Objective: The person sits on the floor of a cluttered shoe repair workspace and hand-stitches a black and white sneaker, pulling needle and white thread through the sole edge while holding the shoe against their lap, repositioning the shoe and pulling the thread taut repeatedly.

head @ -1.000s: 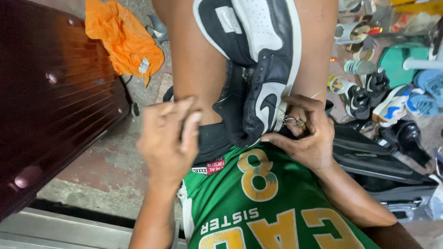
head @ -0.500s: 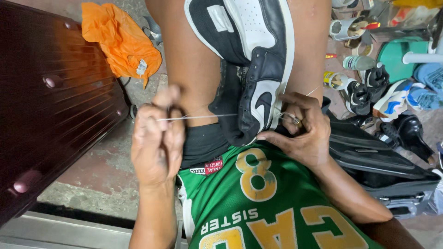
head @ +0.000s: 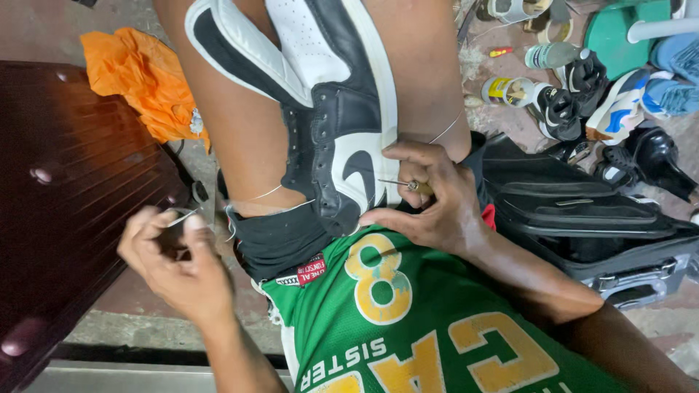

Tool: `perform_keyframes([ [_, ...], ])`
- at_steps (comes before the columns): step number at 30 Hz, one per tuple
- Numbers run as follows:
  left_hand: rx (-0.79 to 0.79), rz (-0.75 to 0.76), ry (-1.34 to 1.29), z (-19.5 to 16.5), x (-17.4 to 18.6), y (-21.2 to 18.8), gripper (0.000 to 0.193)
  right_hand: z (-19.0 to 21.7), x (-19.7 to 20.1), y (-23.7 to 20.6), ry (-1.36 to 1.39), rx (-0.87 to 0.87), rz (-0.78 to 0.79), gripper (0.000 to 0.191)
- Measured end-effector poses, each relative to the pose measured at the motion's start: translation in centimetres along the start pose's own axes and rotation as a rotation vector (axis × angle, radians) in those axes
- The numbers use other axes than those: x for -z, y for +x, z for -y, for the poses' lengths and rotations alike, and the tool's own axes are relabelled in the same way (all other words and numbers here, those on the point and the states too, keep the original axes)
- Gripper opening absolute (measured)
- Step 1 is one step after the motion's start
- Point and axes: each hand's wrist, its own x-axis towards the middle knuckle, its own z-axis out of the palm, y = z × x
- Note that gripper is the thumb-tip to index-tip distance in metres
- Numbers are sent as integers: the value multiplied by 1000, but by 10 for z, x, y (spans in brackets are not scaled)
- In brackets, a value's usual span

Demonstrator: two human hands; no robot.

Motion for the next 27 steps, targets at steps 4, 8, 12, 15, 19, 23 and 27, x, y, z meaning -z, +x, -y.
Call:
perform_keyframes([
  [4, -442, 285, 76, -83, -31, -4, 15, 3, 6, 2, -18, 49, -13, 85],
  [8, -331, 686, -6, -107, -68, 10, 26, 3, 12, 1, 52, -1, 31, 81],
  [12, -210, 697, -8, -97, -81, 10, 15, -2, 15, -2, 122, -46, 47, 80],
  [15, -186, 658, -102, -93, -83, 6, 11, -4, 14, -1, 301, -117, 30, 73],
  [19, -144, 594, -210, -94, -84, 3, 9, 0, 23, 2, 282, -166, 83, 82],
  [23, -23, 611, -199, -90, -86, 1, 10, 7, 58, 1, -72, -396, 437, 112],
  [27, -168, 563, -380, -86, -87, -4, 15, 6, 82, 3, -303, -363, 526, 105],
])
